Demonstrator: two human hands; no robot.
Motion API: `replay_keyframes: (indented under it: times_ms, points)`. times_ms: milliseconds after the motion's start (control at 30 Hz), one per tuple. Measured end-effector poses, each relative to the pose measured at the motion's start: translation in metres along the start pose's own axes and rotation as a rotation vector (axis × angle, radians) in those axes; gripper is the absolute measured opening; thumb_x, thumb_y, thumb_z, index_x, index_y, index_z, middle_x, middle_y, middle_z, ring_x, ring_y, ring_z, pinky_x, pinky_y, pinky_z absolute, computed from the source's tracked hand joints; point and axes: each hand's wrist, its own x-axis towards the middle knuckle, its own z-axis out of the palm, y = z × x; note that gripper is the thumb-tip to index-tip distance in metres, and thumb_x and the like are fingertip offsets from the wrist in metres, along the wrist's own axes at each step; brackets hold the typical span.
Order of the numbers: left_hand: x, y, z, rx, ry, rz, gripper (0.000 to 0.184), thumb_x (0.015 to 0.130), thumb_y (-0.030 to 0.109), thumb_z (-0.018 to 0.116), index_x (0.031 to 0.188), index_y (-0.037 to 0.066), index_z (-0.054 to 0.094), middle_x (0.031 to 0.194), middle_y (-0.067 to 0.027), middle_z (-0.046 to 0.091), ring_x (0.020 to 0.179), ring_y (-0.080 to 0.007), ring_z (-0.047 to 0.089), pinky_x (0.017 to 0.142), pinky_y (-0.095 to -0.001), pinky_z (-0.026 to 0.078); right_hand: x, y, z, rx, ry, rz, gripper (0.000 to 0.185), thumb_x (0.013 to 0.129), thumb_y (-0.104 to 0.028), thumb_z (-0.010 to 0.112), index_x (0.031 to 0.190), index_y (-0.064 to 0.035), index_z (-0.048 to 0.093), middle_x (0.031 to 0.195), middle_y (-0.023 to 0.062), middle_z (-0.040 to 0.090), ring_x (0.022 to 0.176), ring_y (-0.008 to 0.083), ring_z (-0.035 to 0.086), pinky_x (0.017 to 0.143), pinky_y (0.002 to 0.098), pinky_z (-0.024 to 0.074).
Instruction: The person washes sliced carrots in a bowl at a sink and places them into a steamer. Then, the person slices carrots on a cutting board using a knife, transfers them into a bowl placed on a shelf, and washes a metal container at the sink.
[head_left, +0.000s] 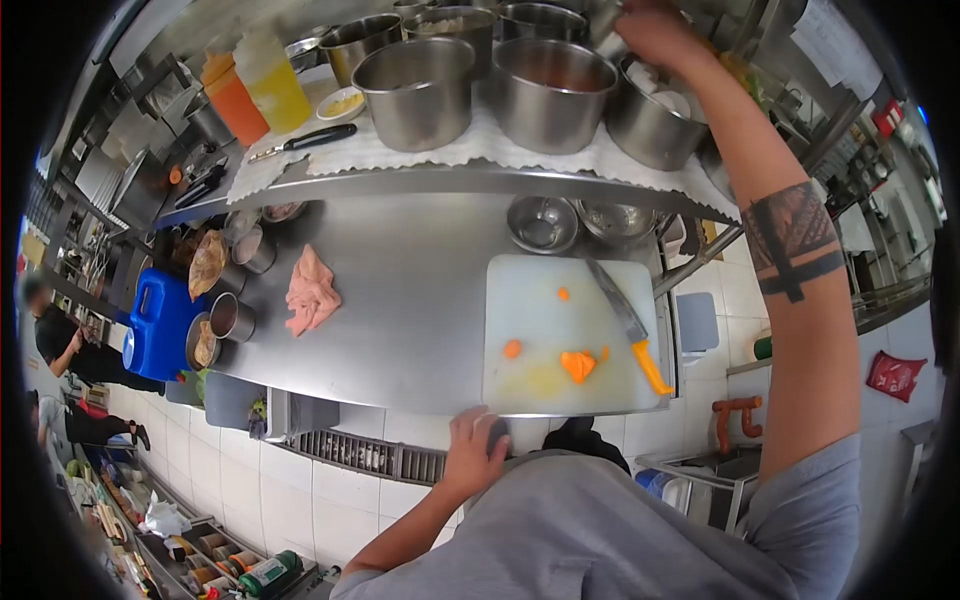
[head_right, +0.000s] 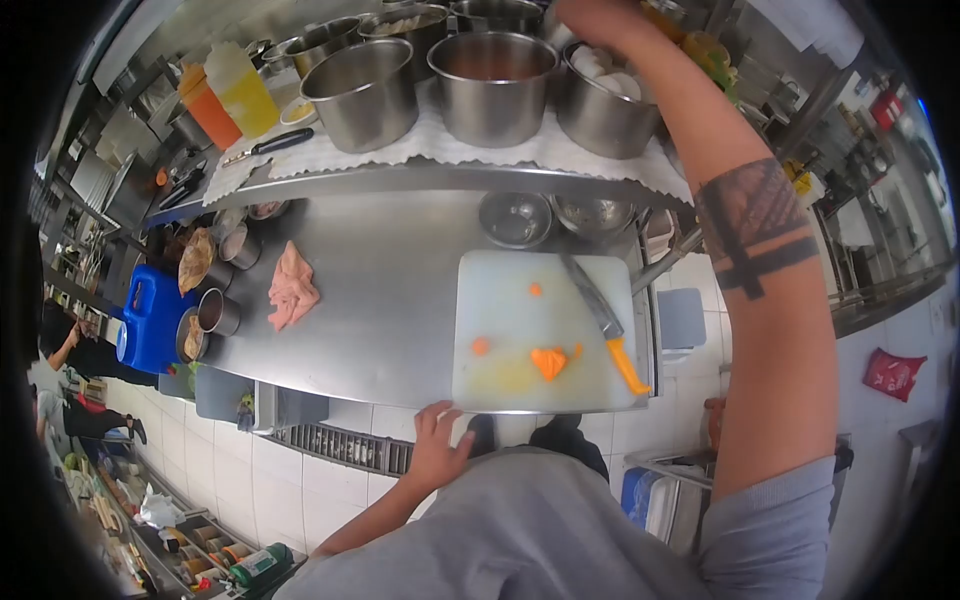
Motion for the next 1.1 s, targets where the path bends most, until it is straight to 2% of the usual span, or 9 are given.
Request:
replay_keyframes:
  times_ms: [67,100,367,467,733,767,833,900,1100]
  points:
    - [-0.01,0.001,-0.002,0.004,0.058,-0.048,0.045,0.093,0.015,0.074,0.133,0.0,0.058,0.139,-0.0256,0.054,0.129,-0.0476,0.048,0.109,-0.0566,0.043,-0.021,-0.004,-0.001,0.452,0.221,0.053,0.034,0.094,-0.017,0.063,0.12,-0.0007,0.077,0.128,0.028,0.071,0.119,0.0409,0.07,0.099,0.0479,0.0553]
    - [-0.01,0.002,-0.002,0.005,0.044,-0.073,0.045,0.093,0.015,0.074,0.133,0.0,0.058,0.139,-0.0256,0.054,0.129,-0.0476,0.048,0.109,-0.0566,0.043,-0.057,-0.019,0.014,0.373,0.57,-0.074,0.036,0.095,-0.018,0.063,0.124,0.0,0.074,0.129,0.0282,0.071,0.12,0.0418,0.069,0.1,0.0473,0.0546]
    - [0.036,-0.015,0.024,-0.033,0.092,0.0,0.046,0.091,0.007,0.072,0.133,-0.002,0.057,0.137,-0.0249,0.055,0.127,-0.0468,0.05,0.109,-0.0535,0.044,-0.071,0.005,-0.022,0.392,0.568,-0.266,0.032,0.097,-0.022,0.065,0.119,0.0012,0.073,0.11,0.0242,0.076,0.099,0.0382,0.072,0.088,0.0463,0.0566]
    - [0.078,-0.021,0.035,0.021,0.083,0.026,0.048,0.091,0.005,0.07,0.138,0.0,0.057,0.14,-0.0229,0.055,0.127,-0.0456,0.052,0.111,-0.0523,0.045,-0.156,-0.026,-0.054,0.531,0.396,0.051,0.032,0.102,-0.026,0.065,0.113,0.0028,0.074,0.091,0.0192,0.075,0.078,0.0283,0.07,0.074,0.0422,0.0561]
    - [0.126,-0.051,0.063,0.143,0.079,0.111,0.035,0.092,0.005,0.069,0.127,0.003,0.066,0.125,-0.0189,0.064,0.111,-0.0403,0.062,0.097,-0.0492,0.053,-0.309,0.048,0.01,0.661,0.538,-0.543,0.04,0.098,-0.009,0.072,0.136,0.0025,0.068,0.127,0.0141,0.073,0.128,0.0343,0.065,0.112,0.0484,0.0469]
    - [0.121,-0.049,0.061,0.121,0.128,0.097,0.031,0.093,0.004,0.069,0.123,0.002,0.068,0.121,-0.0179,0.065,0.107,-0.0396,0.064,0.095,-0.049,0.053,-0.329,0.046,0.012,0.698,0.288,-0.619,0.033,0.097,-0.013,0.075,0.126,0.0018,0.072,0.124,0.0144,0.071,0.126,0.0348,0.062,0.118,0.0509,0.0399]
    - [0.112,-0.05,0.051,0.117,0.095,0.103,0.035,0.093,0.005,0.069,0.127,0.001,0.065,0.125,-0.0194,0.063,0.111,-0.041,0.062,0.097,-0.0497,0.052,-0.336,0.024,0.062,0.942,0.08,-0.675,0.015,0.088,-0.007,0.077,0.099,-0.0015,0.069,0.099,0.0131,0.066,0.098,0.0341,0.062,0.104,0.0489,0.0464]
    - [0.101,-0.042,0.043,0.119,0.062,0.109,0.039,0.093,0.006,0.07,0.131,0.001,0.062,0.129,-0.0208,0.061,0.114,-0.0424,0.06,0.099,-0.0504,0.051,-0.347,-0.002,0.142,1.113,-0.085,-0.48,0.012,0.089,-0.005,0.074,0.096,-0.0009,0.065,0.092,0.0165,0.06,0.097,0.039,0.06,0.095,0.0445,0.0489]
    - [0.046,-0.007,0.033,0.0,-0.045,0.024,0.057,0.094,0.01,0.074,0.144,-0.004,0.05,0.144,-0.0252,0.051,0.128,-0.0469,0.051,0.111,-0.0523,0.046,-0.332,-0.054,0.357,0.799,0.092,-0.587,0.012,0.085,0.001,0.073,0.095,-0.0026,0.068,0.096,0.0151,0.066,0.108,0.0399,0.062,0.104,0.0487,0.0504]
